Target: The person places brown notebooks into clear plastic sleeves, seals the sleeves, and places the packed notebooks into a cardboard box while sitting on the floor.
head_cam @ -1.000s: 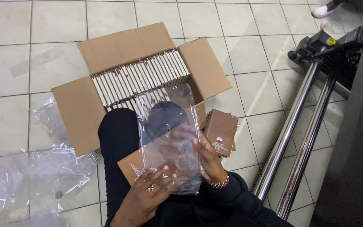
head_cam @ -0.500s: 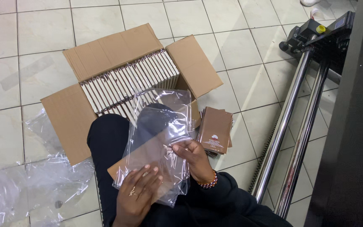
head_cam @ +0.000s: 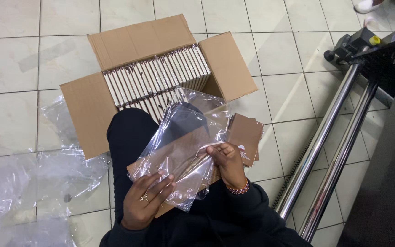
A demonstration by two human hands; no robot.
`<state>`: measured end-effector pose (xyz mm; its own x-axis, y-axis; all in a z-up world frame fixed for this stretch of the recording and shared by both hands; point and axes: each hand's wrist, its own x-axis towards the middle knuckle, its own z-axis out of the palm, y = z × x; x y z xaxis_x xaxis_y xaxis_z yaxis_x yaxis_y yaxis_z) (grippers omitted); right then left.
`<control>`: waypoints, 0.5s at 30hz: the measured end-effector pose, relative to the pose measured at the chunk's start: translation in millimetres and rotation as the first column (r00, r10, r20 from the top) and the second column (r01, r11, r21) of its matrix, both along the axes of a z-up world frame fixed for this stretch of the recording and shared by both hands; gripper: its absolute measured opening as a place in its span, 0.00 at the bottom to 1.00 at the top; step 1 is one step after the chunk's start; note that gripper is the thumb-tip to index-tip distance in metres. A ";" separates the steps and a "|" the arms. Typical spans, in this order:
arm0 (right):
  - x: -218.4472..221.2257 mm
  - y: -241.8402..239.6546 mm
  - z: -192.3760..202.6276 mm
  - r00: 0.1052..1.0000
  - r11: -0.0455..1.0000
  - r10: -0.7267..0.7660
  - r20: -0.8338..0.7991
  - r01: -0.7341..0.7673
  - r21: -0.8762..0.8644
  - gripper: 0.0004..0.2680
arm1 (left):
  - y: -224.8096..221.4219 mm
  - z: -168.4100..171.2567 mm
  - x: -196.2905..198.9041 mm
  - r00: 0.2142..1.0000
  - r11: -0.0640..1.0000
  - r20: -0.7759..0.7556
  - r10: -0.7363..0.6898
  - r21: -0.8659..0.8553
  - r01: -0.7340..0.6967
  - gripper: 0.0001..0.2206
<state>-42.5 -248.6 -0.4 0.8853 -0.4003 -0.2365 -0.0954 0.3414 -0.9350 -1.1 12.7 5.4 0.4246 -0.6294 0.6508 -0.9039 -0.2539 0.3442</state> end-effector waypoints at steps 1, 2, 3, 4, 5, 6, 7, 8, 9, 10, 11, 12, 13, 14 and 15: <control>-2.7 -1.5 -11.7 0.999 0.999 -0.047 -0.018 0.047 0.011 0.05 | -0.6 3.2 0.6 1.000 0.999 0.000 0.010 -0.048 -0.010 0.10; -5.7 -3.3 -23.6 0.995 0.995 -0.097 -0.035 0.098 0.021 0.04 | -1.7 6.1 1.8 1.000 0.995 0.001 0.016 -0.096 -0.015 0.08; -6.4 -3.4 -27.7 0.995 0.995 -0.095 -0.033 0.096 0.021 0.04 | -0.1 5.9 1.1 1.000 0.995 0.003 0.017 -0.096 -0.017 0.08; -7.0 -2.8 -31.7 0.994 0.994 -0.112 -0.015 0.112 -0.014 0.04 | 2.0 6.2 0.8 0.999 0.993 -0.036 -0.020 -0.121 0.015 0.12; -7.6 -2.3 -35.7 0.992 0.991 -0.128 0.003 0.128 -0.050 0.04 | 4.0 6.5 0.5 0.996 0.988 -0.074 -0.057 -0.146 0.046 0.16; -6.8 -0.6 -30.4 0.992 0.991 -0.128 0.005 0.128 -0.048 0.04 | 5.6 5.9 0.3 0.996 0.988 -0.071 -0.058 -0.144 0.047 0.16; -6.0 1.1 -25.2 0.992 0.986 -0.122 0.014 0.123 -0.112 0.11 | 7.1 5.2 0.1 0.991 0.983 -0.112 -0.078 -0.176 0.058 0.14; -6.6 2.6 -19.9 0.993 0.977 -0.116 0.019 0.118 -0.177 0.20 | 8.5 4.3 -1.4 0.983 0.976 -0.154 -0.100 -0.208 0.066 0.13; -6.4 0.9 -24.9 0.993 0.977 -0.117 0.019 0.118 -0.176 0.20 | 7.7 5.7 0.1 0.983 0.976 -0.154 -0.100 -0.207 0.067 0.13; -6.7 -1.0 -29.8 0.992 0.980 -0.117 0.046 0.122 -0.156 0.16 | 6.6 7.0 1.4 0.987 0.970 -0.133 -0.092 -0.234 0.059 0.11; -7.0 -2.9 -34.8 0.990 0.983 -0.117 0.072 0.126 -0.136 0.13 | 5.4 8.4 2.7 0.990 0.964 -0.113 -0.084 -0.261 0.052 0.10; -5.8 -0.5 -26.7 0.990 0.982 -0.119 0.072 0.128 -0.136 0.13 | 7.2 7.2 4.5 0.990 0.964 -0.113 -0.085 -0.261 0.053 0.10; -4.7 2.0 -18.5 0.995 0.985 -0.082 0.054 0.090 -0.150 0.11 | 9.0 6.2 6.2 0.976 0.975 -0.172 -0.130 -0.202 0.094 0.07; -2.9 4.6 -10.4 0.998 0.985 -0.046 0.038 0.051 -0.162 0.09 | 10.9 5.2 8.5 0.958 0.980 -0.231 -0.169 -0.144 0.138 0.06; -8.0 7.0 -16.5 0.998 0.985 -0.047 0.040 0.053 -0.161 0.09 | 8.5 9.6 5.5 0.958 0.980 -0.230 -0.170 -0.143 0.140 0.06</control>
